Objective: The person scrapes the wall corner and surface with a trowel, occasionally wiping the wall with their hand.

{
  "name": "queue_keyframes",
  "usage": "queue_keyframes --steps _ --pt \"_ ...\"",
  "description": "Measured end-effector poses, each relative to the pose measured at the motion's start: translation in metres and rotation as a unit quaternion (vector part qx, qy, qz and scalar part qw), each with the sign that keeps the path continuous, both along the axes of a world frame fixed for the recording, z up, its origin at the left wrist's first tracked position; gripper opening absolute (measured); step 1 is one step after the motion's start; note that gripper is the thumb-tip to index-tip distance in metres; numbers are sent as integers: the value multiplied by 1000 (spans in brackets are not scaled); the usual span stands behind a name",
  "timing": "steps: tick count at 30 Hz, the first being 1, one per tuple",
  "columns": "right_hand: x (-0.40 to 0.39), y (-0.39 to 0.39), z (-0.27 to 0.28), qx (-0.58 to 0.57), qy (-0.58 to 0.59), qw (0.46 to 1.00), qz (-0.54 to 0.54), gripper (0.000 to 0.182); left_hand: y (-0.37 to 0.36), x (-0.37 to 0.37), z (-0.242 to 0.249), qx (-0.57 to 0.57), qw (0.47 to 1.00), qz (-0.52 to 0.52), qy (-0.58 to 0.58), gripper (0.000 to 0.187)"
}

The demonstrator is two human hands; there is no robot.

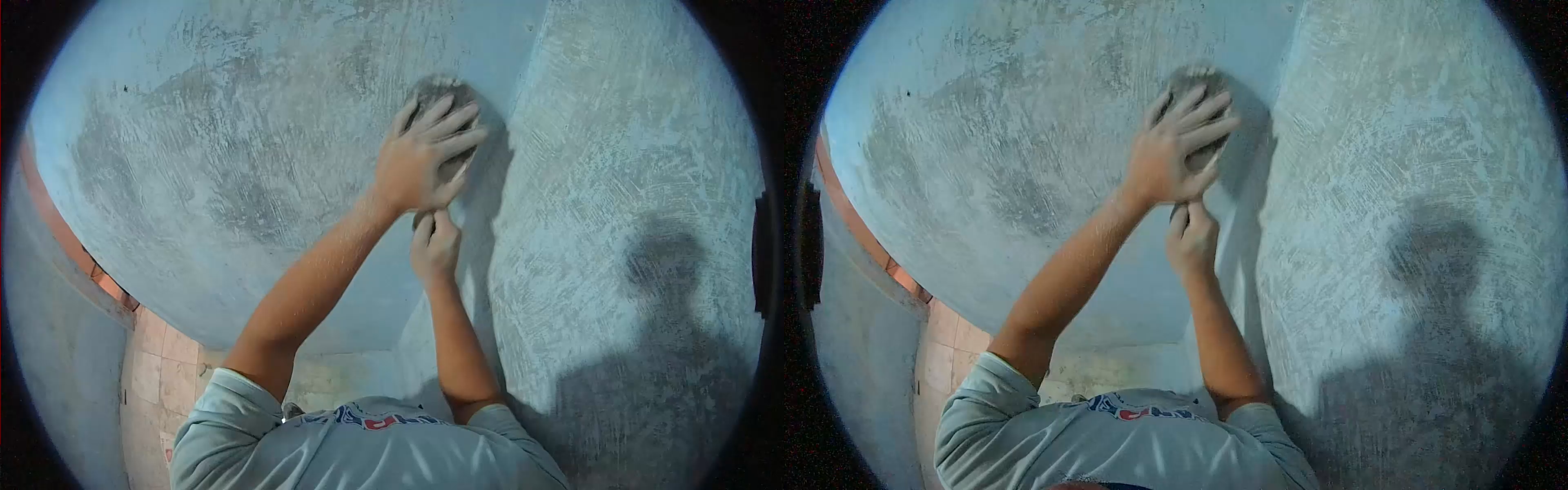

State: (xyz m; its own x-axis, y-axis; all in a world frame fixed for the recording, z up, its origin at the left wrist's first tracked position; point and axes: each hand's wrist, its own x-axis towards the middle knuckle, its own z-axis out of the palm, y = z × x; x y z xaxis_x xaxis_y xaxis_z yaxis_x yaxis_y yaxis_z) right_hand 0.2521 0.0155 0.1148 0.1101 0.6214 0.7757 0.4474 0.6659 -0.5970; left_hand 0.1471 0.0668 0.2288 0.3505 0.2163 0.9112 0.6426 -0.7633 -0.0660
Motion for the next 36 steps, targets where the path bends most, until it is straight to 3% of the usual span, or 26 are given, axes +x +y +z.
queue_keyframes --steps 1,2,4,7,8,9,10,11,14,15,16,19,21,23,24,26,27,28,31,33,36 --pt "-2 -1 -38 15 -6 1000 1 18 -2 -3 -35 -18 1000 5 6 60" --pt "-7 -11 -73 -57 20 998 23 20 -5 -7 -71 -31 999 11 12 60" --pt "-9 -23 -110 5 -22 1000 7 21 -27 -13 -109 -92 995 13 25 58" --pt "-10 -16 -88 21 3 1000 -3 22 -18 -11 -86 -73 997 4 14 56" --pt "-10 -10 -59 -34 8 999 -21 22 -7 -9 -57 -39 999 -11 -9 56" --pt "-7 -1 -21 50 -19 998 -19 22 1 -8 -24 -14 1000 -13 -14 55" --pt "-6 -7 21 -19 -2 1000 -3 21 5 -7 6 9 1000 -15 -17 54" --pt "-3 -7 55 -8 -7 1000 2 20 8 -4 36 31 999 -8 -19 53" --pt "-1 -8 67 23 0 1000 12 19 5 1 47 40 999 -10 -32 56" --pt "-1 -8 63 32 7 999 16 19 2 0 43 33 999 -13 -38 58" --pt "4 -7 38 -32 -15 999 22 18 -2 -1 22 9 999 -7 -37 60" --pt "-3 -8 -78 -22 -9 1000 20 20 -11 -10 -76 -36 999 -3 -9 61" --pt "-9 -21 -100 -4 14 1000 11 25 -22 -11 -100 -69 998 0 2 61" --pt "-10 -20 -84 13 2 1000 6 28 -29 -8 -84 -83 997 0 -6 60" --pt "-8 -7 -70 19 10 1000 5 29 -14 -9 -64 -34 999 4 -8 59" --pt "-4 -8 23 -49 -12 999 -6 27 11 -7 4 44 998 -12 -46 55" --pt "0 3 59 40 -29 999 0 25 17 -5 43 69 996 -12 -47 56" --pt "4 -6 99 -14 -46 999 7 23 16 -4 72 93 995 -11 -47 57" --pt "-1 -2 117 60 -5 998 29 23 14 -2 94 74 997 25 -17 67" --pt "-2 -4 75 36 -22 999 10 22 9 -5 57 57 998 13 -11 67" --pt "-14 -16 -43 -56 13 998 -14 21 -8 -11 -40 -36 999 6 25 67"
